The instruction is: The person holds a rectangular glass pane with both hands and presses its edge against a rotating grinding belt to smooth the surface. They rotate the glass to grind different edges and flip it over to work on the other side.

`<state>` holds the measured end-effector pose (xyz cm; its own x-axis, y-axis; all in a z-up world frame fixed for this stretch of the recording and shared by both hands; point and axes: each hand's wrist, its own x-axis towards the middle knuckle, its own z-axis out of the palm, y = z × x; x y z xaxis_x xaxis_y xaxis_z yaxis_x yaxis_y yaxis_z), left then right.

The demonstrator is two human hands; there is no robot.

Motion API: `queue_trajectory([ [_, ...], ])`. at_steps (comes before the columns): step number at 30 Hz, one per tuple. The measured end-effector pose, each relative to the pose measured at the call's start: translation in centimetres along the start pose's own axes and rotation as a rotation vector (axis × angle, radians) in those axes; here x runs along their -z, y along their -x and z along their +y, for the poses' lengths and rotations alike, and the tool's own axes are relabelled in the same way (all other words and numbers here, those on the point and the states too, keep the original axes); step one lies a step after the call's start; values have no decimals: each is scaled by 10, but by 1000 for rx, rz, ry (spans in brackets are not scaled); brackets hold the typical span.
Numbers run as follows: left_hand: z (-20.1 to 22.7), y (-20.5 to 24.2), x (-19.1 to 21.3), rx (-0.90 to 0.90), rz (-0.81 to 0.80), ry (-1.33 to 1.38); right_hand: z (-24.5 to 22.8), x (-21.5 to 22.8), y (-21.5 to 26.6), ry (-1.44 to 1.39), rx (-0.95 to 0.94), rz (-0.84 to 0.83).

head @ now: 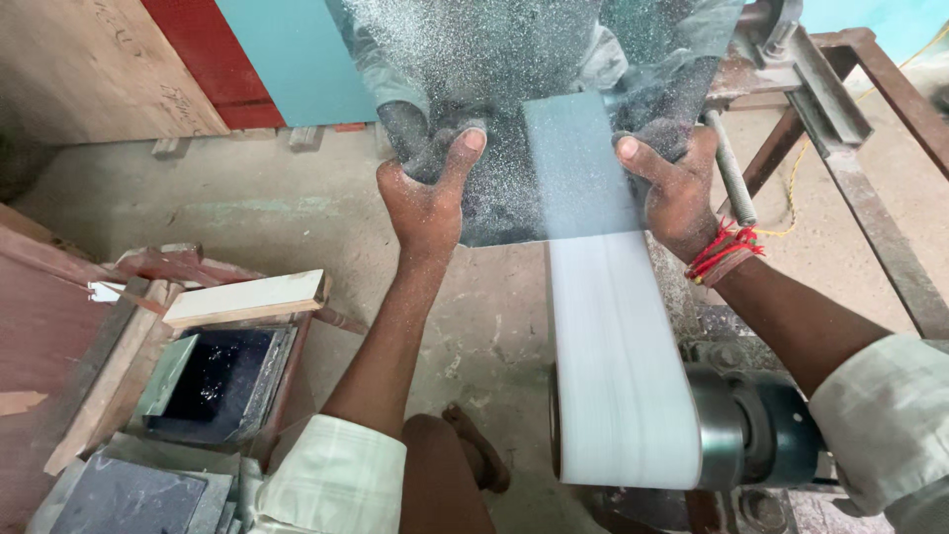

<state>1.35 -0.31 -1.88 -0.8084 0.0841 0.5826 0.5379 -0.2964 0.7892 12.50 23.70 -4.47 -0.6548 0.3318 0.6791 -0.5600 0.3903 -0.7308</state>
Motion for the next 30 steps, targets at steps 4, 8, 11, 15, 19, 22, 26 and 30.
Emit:
queue_trajectory([
  [4, 1, -5, 3, -22, -24, 13, 3, -6, 0, -51, -114, 52],
  [8, 6, -9, 3, -4, -35, -2, 5, -9, -2, -149, -133, 49],
  [11, 9, -11, 4, 0, -63, -43, 7, -12, -2, -224, -167, 54],
  [15, 13, -15, 2, -13, -73, -72, 12, -12, -4, -28, -154, 87],
  [19, 11, -18, 2, 30, -74, -60, 18, -13, -4, -143, -239, 149],
  [22, 6, -20, 3, -6, -91, -33, 21, -14, -4, -203, -225, 116],
  [26, 0, -27, -1, 16, -14, -142, 25, -15, -8, -221, -177, 181],
  [30, -1, -27, -5, 82, -41, -139, 27, -7, -7, -227, -210, 118],
])
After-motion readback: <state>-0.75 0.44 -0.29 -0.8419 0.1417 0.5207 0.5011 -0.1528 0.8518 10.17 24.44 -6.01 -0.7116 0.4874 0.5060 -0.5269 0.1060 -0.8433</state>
